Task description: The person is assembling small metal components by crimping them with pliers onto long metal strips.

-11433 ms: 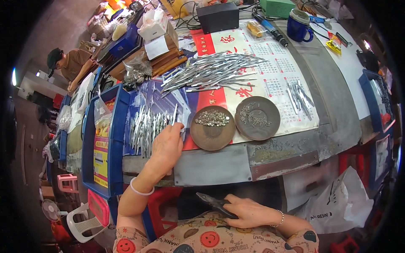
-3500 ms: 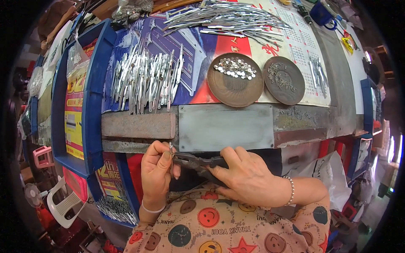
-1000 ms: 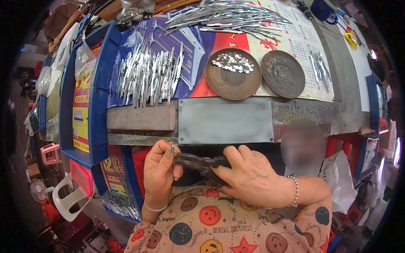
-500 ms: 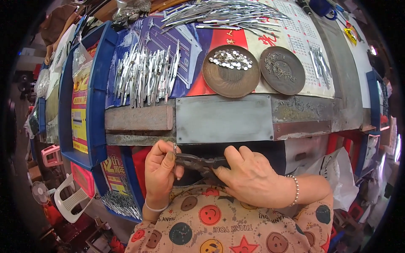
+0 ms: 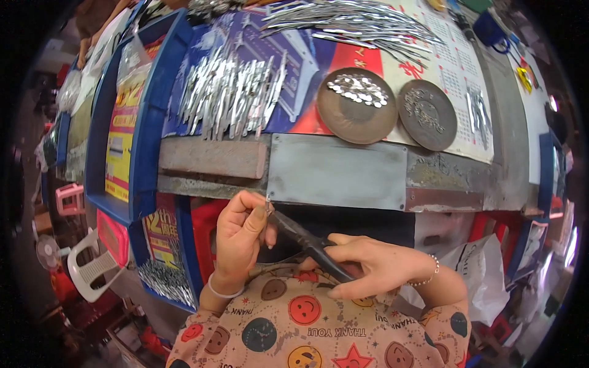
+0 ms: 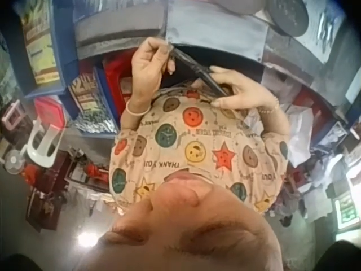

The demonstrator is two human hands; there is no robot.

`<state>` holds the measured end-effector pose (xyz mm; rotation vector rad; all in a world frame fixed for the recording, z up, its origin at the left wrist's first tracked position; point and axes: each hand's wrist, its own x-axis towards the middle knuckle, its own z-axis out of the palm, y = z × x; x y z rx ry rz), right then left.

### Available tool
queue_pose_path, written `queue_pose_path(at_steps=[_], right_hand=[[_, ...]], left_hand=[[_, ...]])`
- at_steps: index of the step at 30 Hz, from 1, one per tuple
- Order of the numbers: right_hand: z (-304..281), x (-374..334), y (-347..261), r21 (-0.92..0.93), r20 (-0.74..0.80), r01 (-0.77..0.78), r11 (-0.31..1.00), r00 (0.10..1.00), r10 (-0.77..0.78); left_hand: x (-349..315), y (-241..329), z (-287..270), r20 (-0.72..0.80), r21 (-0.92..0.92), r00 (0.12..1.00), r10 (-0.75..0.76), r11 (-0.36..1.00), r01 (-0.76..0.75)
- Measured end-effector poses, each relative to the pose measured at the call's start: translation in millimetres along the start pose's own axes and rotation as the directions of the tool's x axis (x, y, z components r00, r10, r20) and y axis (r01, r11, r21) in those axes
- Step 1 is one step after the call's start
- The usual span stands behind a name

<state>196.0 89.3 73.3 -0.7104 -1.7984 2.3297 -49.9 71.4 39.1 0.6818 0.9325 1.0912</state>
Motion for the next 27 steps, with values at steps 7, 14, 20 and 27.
queue_pose_path(at_steps=[7, 14, 20, 27], right_hand=[[19, -6, 15, 0.116, -0.305, -0.066, 0.991, 0.947, 0.099], [32, 9, -2, -0.113, -0.576, -0.032, 0.993, 0.817, -0.040], [38, 28, -4, -0.082, -0.684, 0.062, 0.995, 0.723, -0.102], [44, 42, 3, -0.046, -0.672, 0.131, 0.990, 0.730, -0.128]], left_hand=[[-14, 14, -5, 0.090, 0.050, 0.988, -0.129, 0.991, 0.125], [-31, 12, -3, 0.176, 0.040, 0.958, -0.228, 0.974, 0.225], [-40, 16, -1, 0.227, -0.020, 0.907, -0.353, 0.930, 0.367], [-49, 11, -8, 0.312, -0.027, 0.878, -0.364, 0.920, 0.391]])
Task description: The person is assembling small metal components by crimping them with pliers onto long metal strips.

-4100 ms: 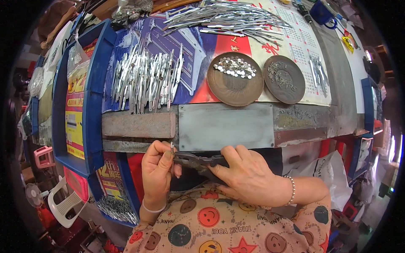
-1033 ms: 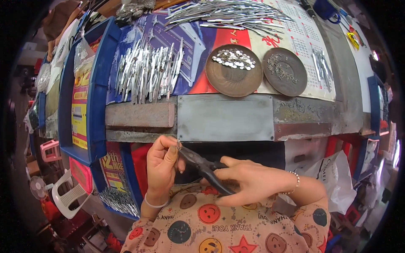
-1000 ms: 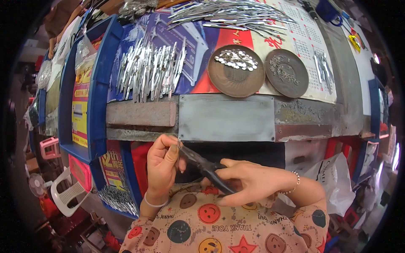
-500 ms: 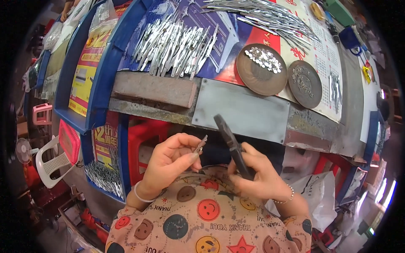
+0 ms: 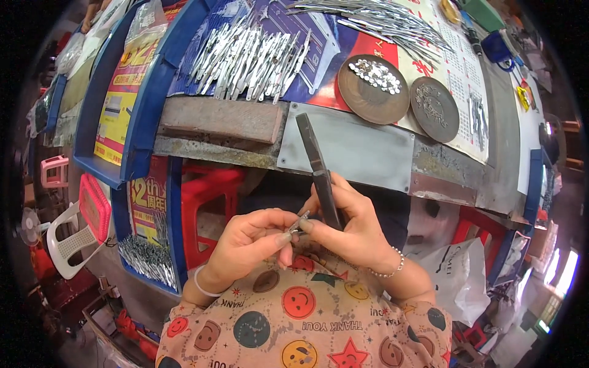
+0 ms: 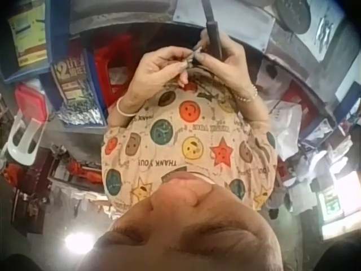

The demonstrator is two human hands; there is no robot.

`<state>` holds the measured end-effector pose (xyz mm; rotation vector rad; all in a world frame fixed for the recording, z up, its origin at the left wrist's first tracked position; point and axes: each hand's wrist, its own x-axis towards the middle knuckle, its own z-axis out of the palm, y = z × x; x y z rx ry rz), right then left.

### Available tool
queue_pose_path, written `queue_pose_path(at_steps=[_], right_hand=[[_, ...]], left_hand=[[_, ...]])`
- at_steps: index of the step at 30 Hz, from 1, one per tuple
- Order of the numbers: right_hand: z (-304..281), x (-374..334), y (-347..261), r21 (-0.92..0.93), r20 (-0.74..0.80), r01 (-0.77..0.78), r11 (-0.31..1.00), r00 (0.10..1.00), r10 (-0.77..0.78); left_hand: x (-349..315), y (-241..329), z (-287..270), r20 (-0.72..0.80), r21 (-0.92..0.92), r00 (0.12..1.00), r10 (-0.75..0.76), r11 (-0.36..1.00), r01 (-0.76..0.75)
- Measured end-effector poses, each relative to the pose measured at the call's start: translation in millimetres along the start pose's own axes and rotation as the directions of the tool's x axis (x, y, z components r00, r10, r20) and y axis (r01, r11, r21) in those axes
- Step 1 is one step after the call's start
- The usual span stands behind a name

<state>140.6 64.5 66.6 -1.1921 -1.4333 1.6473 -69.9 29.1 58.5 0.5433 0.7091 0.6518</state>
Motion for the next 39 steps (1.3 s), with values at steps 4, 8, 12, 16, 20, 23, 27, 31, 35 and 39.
queue_pose_path(at_steps=[4, 8, 12, 16, 20, 23, 27, 31, 35, 39], right_hand=[[5, 2, 1, -0.013, 0.012, 0.030, 0.999, 0.999, -0.030], [14, 3, -2, -0.061, -0.012, 0.103, 0.993, 0.995, -0.104], [23, -8, 3, -0.148, -0.132, 0.446, 0.883, 0.876, -0.465], [28, -3, -1, -0.161, -0.312, 0.416, 0.895, 0.839, -0.446], [28, -4, -4, 0.111, -0.268, 0.170, 0.979, 0.954, -0.135], [31, 0, 2, 0.025, -0.213, 0.155, 0.988, 0.966, -0.146], [40, 0, -6, -0.054, -0.134, 0.122, 0.991, 0.983, -0.128], [41, 6, -6, -0.118, -0.086, 0.153, 0.981, 0.983, -0.163], [35, 7, -3, -0.186, -0.028, 0.218, 0.958, 0.974, -0.227], [27, 4, -9, -0.160, -0.052, 0.145, 0.976, 0.986, -0.156]], left_hand=[[0, -6, -5, 0.013, -0.109, 1.000, 0.018, 0.994, -0.017], [-6, -12, -16, 0.082, -0.297, 0.996, 0.041, 0.955, -0.015], [-22, -6, -22, 0.116, -0.398, 0.992, 0.043, 0.917, 0.007], [-50, -3, -51, -0.102, -0.236, 0.983, 0.152, 0.956, -0.172], [-96, -1, -110, -0.591, 0.187, 0.722, 0.360, 0.932, -0.312], [-147, -11, -176, -0.764, 0.554, 0.315, 0.562, 0.823, -0.126], [-209, -25, -237, -0.782, 0.622, 0.156, 0.604, 0.741, 0.251], [-214, -56, -280, -0.674, 0.682, 0.228, 0.703, 0.473, 0.558], [-215, -75, -295, -0.715, 0.645, 0.293, 0.635, 0.436, 0.628], [-197, -49, -265, -0.668, 0.657, 0.282, 0.689, 0.368, 0.658]])
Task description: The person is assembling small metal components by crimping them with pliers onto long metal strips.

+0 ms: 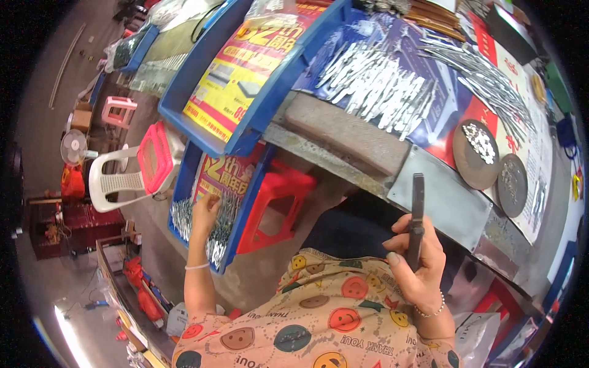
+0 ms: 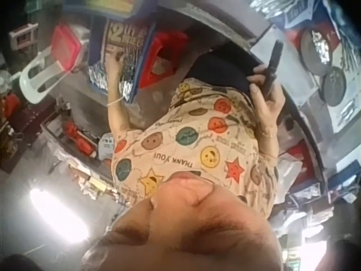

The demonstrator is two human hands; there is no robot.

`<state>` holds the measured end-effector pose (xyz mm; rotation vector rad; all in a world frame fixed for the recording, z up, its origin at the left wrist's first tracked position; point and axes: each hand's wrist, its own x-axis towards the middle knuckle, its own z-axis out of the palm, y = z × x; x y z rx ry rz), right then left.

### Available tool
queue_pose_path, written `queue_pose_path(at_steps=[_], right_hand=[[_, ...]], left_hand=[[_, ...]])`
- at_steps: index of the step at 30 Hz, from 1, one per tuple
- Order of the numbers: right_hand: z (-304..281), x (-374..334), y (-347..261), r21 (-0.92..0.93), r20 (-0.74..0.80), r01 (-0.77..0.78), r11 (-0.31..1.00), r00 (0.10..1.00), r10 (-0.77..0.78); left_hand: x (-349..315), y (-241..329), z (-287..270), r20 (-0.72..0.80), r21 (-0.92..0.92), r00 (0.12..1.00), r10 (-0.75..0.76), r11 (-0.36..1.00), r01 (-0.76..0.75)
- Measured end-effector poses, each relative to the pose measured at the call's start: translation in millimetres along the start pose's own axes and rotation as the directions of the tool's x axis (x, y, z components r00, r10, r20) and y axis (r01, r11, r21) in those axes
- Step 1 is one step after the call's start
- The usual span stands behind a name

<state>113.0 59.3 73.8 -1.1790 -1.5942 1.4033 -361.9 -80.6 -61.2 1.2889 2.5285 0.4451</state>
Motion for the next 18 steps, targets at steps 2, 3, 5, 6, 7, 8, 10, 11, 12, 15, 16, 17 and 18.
queue_pose_path(at_steps=[2, 3, 5, 6, 7, 8, 10, 11, 12, 15, 16, 17, 18], right_hand=[[-7, -1, 3, 0.009, 0.002, 0.002, 1.000, 1.000, -0.002], [-11, 0, 5, 0.008, 0.005, 0.009, 1.000, 1.000, -0.009], [-18, 3, 7, -0.030, 0.056, 0.060, 0.998, 0.997, -0.059], [-20, 5, 12, -0.067, 0.073, 0.138, 0.988, 0.988, -0.133], [-21, 6, 18, -0.076, 0.083, 0.232, 0.970, 0.971, -0.226], [-23, 6, 18, -0.064, 0.093, 0.219, 0.974, 0.973, -0.212], [-30, 2, 20, -0.068, 0.096, 0.235, 0.970, 0.969, -0.228], [-32, 0, 23, -0.041, 0.091, 0.234, 0.971, 0.969, -0.230], [-37, -4, 25, -0.067, 0.093, 0.253, 0.965, 0.965, -0.246], [-45, -19, 30, 0.008, -0.006, 0.157, 0.988, 0.988, -0.156], [-48, -24, 32, 0.010, -0.018, 0.144, 0.990, 0.989, -0.144], [-52, -28, 36, 0.007, -0.035, 0.124, 0.992, 0.992, -0.124], [-59, -33, 40, -0.056, 0.029, 0.153, 0.987, 0.988, -0.152]], left_hand=[[1, 42, -21, -0.003, -0.114, 1.000, 0.028, 0.993, -0.028], [0, 66, -31, -0.014, -0.185, 0.999, 0.047, 0.981, -0.049], [1, 115, -48, 0.002, -0.177, 0.982, 0.189, 0.966, -0.186], [-2, 155, -55, 0.009, -0.186, 0.964, 0.264, 0.948, -0.258], [-7, 195, -61, 0.067, -0.252, 0.963, 0.261, 0.938, -0.237], [-8, 224, -62, 0.110, -0.311, 0.933, 0.342, 0.904, -0.295], [-8, 278, -58, 0.177, -0.434, 0.829, 0.531, 0.798, -0.419], [-6, 307, -56, 0.157, -0.472, 0.741, 0.653, 0.709, -0.524], [-3, 333, -49, 0.155, -0.509, 0.707, 0.690, 0.669, -0.541], [16, 399, -16, 0.053, -0.562, 0.575, 0.817, 0.500, -0.659], [26, 416, -4, 0.050, -0.522, 0.546, 0.836, 0.488, -0.699], [39, 432, 13, 0.051, -0.489, 0.513, 0.857, 0.469, -0.735], [49, 443, 26, 0.054, -0.384, 0.515, 0.855, 0.494, -0.780]])
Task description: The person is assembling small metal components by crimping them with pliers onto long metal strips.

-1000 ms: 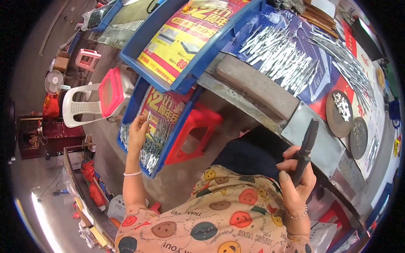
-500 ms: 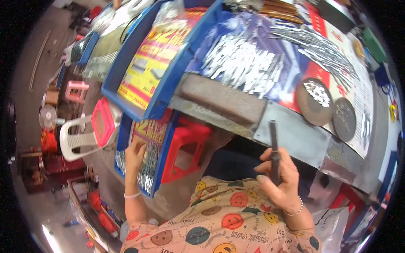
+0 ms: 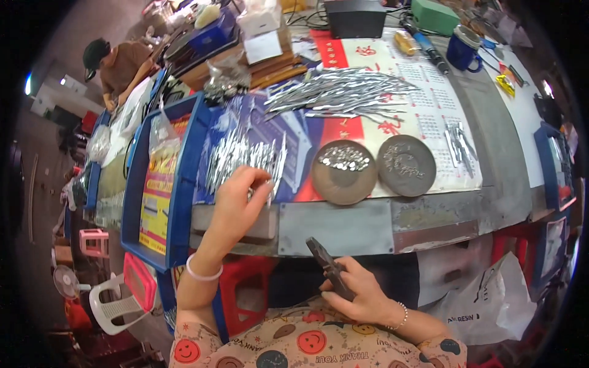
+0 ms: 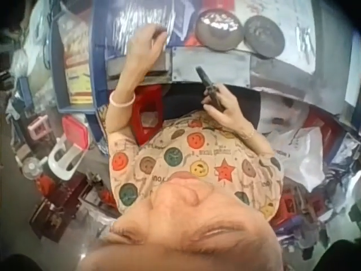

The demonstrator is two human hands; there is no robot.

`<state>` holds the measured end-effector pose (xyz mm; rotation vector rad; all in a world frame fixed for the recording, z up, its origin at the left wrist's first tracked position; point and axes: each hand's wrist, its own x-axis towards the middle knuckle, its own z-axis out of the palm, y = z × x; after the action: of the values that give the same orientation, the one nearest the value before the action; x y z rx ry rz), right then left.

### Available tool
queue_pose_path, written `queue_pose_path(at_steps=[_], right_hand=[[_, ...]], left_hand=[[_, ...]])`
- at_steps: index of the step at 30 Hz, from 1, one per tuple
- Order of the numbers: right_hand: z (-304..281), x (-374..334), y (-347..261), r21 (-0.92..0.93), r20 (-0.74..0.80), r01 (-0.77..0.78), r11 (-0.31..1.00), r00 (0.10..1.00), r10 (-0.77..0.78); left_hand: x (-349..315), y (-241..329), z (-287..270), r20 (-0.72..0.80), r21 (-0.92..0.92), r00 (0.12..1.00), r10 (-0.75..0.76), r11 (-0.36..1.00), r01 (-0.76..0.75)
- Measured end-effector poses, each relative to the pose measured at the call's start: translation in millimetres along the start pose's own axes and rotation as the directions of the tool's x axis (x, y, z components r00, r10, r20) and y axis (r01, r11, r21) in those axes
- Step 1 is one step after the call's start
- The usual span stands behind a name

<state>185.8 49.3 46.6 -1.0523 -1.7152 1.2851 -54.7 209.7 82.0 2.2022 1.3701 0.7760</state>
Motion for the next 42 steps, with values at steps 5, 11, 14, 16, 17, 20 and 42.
queue_pose_path(at_steps=[5, 11, 14, 16, 17, 20, 42], right_hand=[[-5, -22, 17, 0.099, -0.059, -0.104, 0.990, 0.992, 0.111], [-11, -18, 24, 0.170, -0.037, -0.106, 0.980, 0.993, 0.114], [-13, -15, 26, 0.194, 0.014, -0.109, 0.975, 0.994, 0.108], [-14, -15, 27, 0.182, 0.029, -0.076, 0.980, 0.997, 0.071], [-15, -15, 27, 0.180, 0.047, -0.061, 0.982, 0.997, 0.054], [-17, -16, 26, 0.177, 0.065, -0.043, 0.983, 0.997, 0.032], [-16, 33, -48, -0.166, -0.003, 0.121, 0.979, 0.992, -0.123]], left_hand=[[64, -15, 44, 0.050, 0.533, 0.999, -0.015, 0.846, -0.014], [91, -26, 58, 0.020, 0.591, 1.000, -0.012, 0.807, -0.002], [99, -30, 58, 0.103, 0.463, 0.977, -0.187, 0.878, 0.119], [95, -29, 54, 0.051, 0.287, 0.987, -0.154, 0.949, 0.133], [92, -29, 52, 0.017, 0.194, 0.992, -0.123, 0.974, 0.117], [83, -20, 44, -0.087, 0.059, 0.995, -0.047, 0.997, 0.052], [-99, 9, -9, -0.038, -0.927, 0.922, -0.386, 0.359, 0.112]])
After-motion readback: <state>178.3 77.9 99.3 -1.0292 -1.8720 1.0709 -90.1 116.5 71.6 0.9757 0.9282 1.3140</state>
